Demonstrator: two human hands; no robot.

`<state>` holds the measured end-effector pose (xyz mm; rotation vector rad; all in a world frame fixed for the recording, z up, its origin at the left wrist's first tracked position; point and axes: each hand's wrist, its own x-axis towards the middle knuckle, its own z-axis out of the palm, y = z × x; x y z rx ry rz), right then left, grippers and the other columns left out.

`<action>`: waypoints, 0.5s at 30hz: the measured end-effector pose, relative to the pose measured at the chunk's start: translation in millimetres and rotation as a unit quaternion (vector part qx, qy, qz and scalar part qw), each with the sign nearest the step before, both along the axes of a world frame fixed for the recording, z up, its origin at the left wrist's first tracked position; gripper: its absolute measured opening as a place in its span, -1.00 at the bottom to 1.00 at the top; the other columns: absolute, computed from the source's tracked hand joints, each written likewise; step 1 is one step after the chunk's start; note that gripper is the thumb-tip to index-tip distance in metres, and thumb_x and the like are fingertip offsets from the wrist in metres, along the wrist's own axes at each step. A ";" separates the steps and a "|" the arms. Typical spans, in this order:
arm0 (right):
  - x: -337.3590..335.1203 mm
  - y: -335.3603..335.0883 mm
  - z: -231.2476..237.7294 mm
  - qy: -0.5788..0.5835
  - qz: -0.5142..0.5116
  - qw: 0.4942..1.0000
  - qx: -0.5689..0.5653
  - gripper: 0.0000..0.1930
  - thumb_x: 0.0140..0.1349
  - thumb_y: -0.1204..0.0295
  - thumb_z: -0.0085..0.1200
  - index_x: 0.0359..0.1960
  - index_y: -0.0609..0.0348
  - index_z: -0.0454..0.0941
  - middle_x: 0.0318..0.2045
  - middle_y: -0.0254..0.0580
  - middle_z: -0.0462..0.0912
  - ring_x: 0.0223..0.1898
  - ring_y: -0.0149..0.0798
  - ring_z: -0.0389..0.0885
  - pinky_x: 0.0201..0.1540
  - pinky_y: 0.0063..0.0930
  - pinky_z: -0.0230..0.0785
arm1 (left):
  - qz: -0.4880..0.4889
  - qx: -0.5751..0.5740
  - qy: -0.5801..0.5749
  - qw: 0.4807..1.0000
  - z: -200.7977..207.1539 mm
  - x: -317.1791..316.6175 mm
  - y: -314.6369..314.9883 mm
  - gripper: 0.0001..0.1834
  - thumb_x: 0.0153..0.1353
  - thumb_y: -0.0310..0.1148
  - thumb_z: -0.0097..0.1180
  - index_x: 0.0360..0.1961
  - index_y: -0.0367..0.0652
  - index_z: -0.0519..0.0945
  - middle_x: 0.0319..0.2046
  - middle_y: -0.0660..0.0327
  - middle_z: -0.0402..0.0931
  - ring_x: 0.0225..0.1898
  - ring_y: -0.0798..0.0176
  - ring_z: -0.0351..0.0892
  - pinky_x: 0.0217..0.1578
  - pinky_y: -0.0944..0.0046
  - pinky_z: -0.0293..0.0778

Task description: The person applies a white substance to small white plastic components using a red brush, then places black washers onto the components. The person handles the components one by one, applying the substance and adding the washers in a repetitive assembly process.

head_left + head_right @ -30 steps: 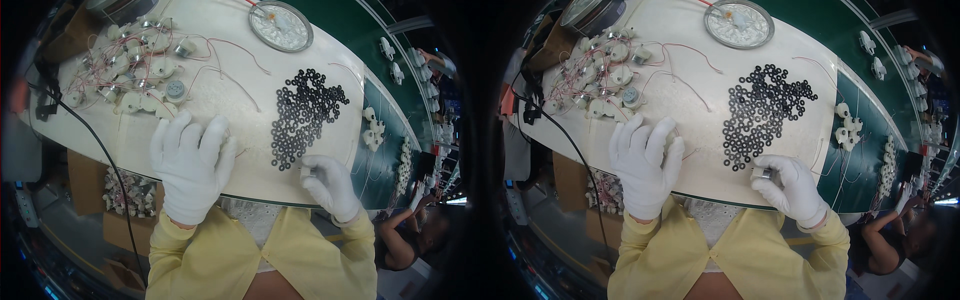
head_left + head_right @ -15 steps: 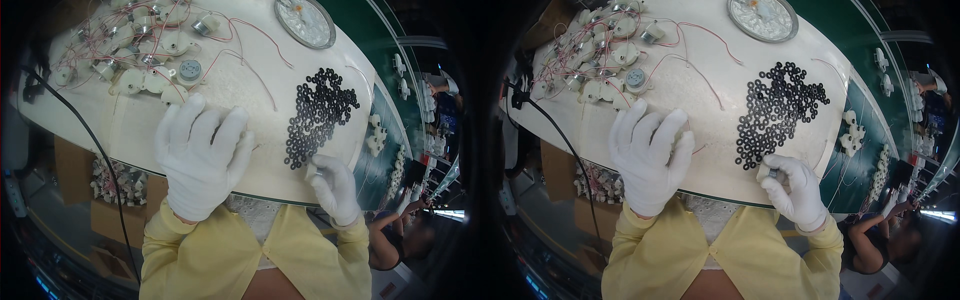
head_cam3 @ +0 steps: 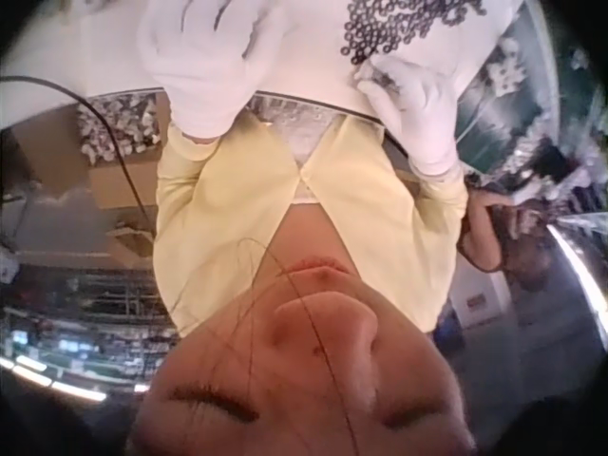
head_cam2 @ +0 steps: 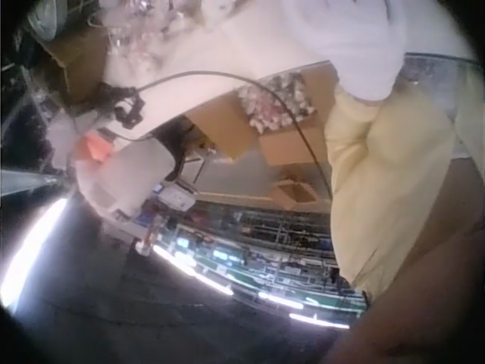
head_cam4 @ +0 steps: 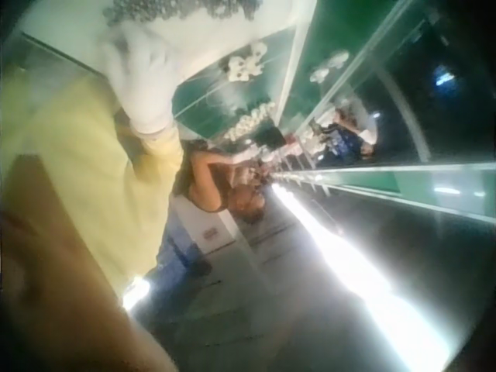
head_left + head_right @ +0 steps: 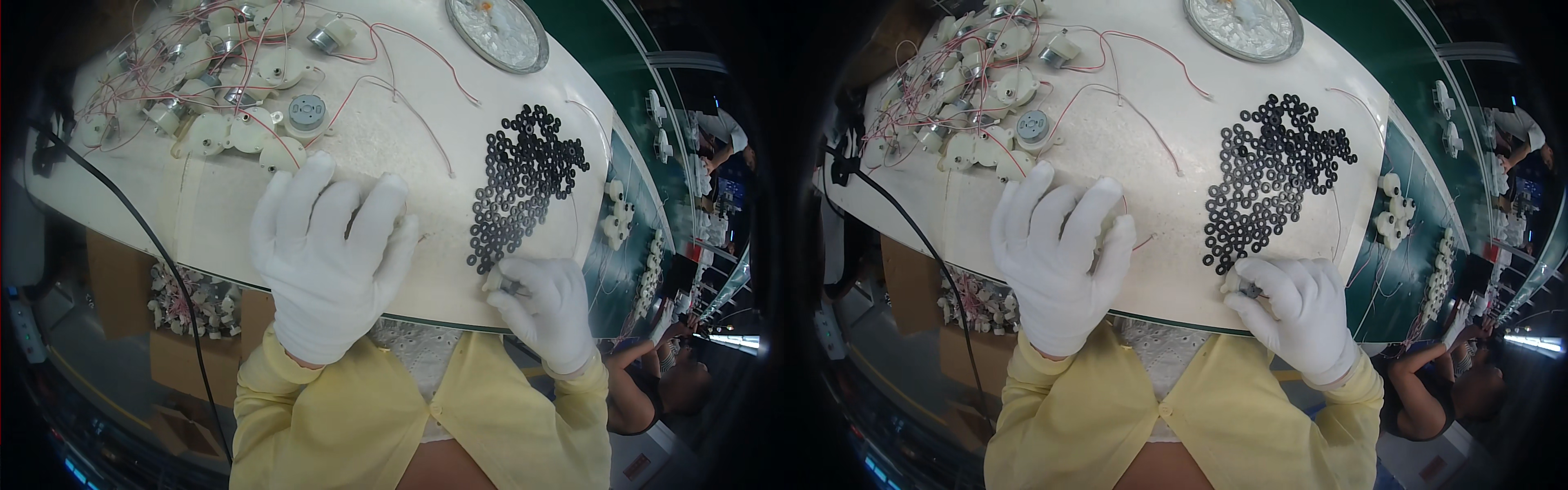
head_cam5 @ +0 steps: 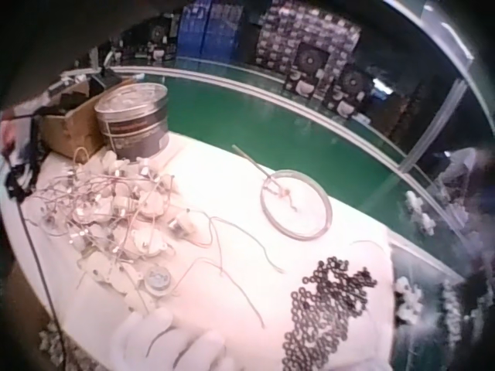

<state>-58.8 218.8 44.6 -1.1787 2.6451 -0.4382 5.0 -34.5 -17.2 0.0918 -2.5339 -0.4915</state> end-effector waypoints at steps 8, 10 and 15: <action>2.6 17.2 25.5 0.042 0.050 0.992 0.112 -0.66 0.02 0.26 0.35 -0.16 -0.08 0.54 -0.44 -0.46 0.53 -0.44 -0.30 0.49 -0.31 -0.35 0.23 | 0.009 0.001 -0.020 1.000 4.8 1.3 2.7 -0.59 -0.03 -0.31 0.33 -0.06 0.04 0.62 -0.22 0.29 0.50 0.08 -0.02 0.43 0.11 -0.10 0.30; 2.7 15.8 28.3 0.045 0.056 0.989 0.126 -0.67 0.04 0.25 0.33 -0.16 -0.09 0.54 -0.45 -0.46 0.52 -0.45 -0.29 0.48 -0.32 -0.36 0.22 | 0.005 -0.002 -0.028 1.000 6.4 0.5 3.4 -0.58 -0.02 -0.32 0.33 -0.06 0.04 0.63 -0.22 0.28 0.51 0.07 -0.03 0.44 0.11 -0.09 0.30; 1.1 12.1 25.8 0.041 0.064 0.989 0.130 -0.72 0.10 0.25 0.29 -0.17 -0.08 0.55 -0.47 -0.43 0.53 -0.45 -0.27 0.50 -0.31 -0.37 0.24 | -0.006 -0.014 -0.003 1.000 2.4 -0.3 1.1 -0.59 -0.01 -0.34 0.32 -0.05 0.01 0.62 -0.21 0.25 0.51 0.02 -0.07 0.48 0.09 -0.09 0.32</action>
